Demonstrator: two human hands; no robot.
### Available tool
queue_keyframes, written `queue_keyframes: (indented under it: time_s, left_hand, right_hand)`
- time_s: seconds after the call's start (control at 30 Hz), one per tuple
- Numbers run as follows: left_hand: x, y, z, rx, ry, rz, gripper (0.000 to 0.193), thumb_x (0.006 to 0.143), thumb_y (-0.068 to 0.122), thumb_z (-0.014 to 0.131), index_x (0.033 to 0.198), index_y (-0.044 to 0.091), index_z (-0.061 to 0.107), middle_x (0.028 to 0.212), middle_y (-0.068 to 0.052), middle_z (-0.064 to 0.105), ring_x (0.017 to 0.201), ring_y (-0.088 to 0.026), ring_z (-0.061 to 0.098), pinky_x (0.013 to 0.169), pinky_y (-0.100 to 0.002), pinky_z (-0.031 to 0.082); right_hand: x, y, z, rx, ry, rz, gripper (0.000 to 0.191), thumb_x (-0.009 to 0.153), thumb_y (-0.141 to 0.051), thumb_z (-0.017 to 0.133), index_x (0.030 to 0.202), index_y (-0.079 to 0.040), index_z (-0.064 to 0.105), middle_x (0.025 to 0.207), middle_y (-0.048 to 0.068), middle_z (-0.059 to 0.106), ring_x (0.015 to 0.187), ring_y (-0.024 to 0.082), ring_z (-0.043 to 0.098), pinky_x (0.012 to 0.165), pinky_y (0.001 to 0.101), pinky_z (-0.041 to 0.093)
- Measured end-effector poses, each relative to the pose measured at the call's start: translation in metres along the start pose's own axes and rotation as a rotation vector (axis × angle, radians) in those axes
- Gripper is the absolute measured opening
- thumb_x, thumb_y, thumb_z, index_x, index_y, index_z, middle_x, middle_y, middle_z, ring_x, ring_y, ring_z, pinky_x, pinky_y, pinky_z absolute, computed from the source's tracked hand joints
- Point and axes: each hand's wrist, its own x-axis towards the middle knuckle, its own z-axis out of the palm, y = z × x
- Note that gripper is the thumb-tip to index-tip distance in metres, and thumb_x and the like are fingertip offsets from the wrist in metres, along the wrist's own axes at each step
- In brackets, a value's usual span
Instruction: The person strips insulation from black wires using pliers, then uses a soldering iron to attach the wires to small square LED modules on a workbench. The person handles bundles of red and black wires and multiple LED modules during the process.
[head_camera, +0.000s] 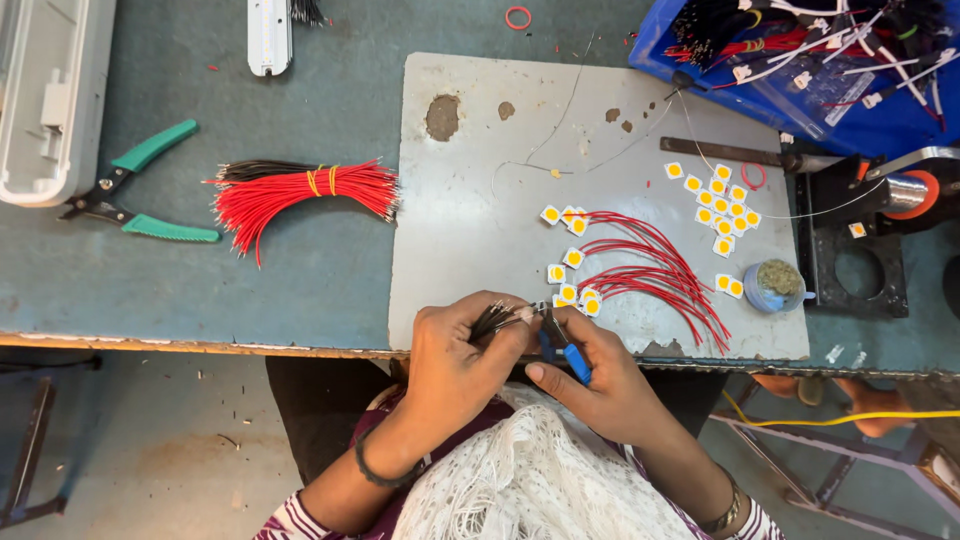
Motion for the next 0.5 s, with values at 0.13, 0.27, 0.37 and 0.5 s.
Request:
queue_keyframes:
  time_s: [0.13,0.27,0.37,0.5]
  left_hand:
    - [0.0015,0.0011,0.0002,-0.002,-0.018,-0.017,0.016,0.088,0.008,0.070,0.096,-0.004,0.075,0.073,-0.007,0.078,0.066,-0.004,0.071,0.061,-0.022,0.058]
    - [0.0018,0.0008,0.0000,0.032,-0.009,-0.007,0.015,0.089,0.009,0.070,0.095,-0.004,0.076,0.068,-0.005,0.074,0.062,-0.002,0.062,0.056,-0.022,0.053]
    - [0.0023,0.0008,-0.0001,0.058,-0.009,-0.034,0.015,0.088,0.009,0.072,0.094,-0.004,0.077,0.063,-0.004,0.070,0.057,-0.001,0.055,0.051,-0.022,0.048]
    - [0.0021,0.0025,-0.0010,0.043,-0.017,-0.038,0.015,0.086,0.008,0.073,0.093,-0.004,0.077,0.064,-0.003,0.070,0.059,0.000,0.055,0.052,-0.021,0.049]
  right_hand:
    - [-0.0001,0.0012,0.0001,-0.109,0.035,0.022,0.033,0.090,-0.019,0.077,0.115,-0.003,0.063,0.087,0.003,0.063,0.077,0.010,0.053,0.068,0.0264,0.046]
    - [0.0007,0.0030,0.0003,-0.157,0.056,0.020,0.031,0.089,-0.020,0.079,0.111,-0.003,0.064,0.080,0.001,0.058,0.070,0.010,0.047,0.061,0.0266,0.042]
    - [0.0014,0.0027,-0.0005,-0.135,0.039,0.004,0.033,0.088,-0.021,0.078,0.113,-0.004,0.064,0.079,-0.001,0.060,0.068,0.008,0.049,0.060,0.0261,0.043]
    - [0.0021,0.0009,-0.0013,-0.144,0.026,0.001,0.034,0.088,-0.023,0.079,0.112,-0.004,0.065,0.077,-0.001,0.060,0.066,0.008,0.049,0.059,0.0262,0.042]
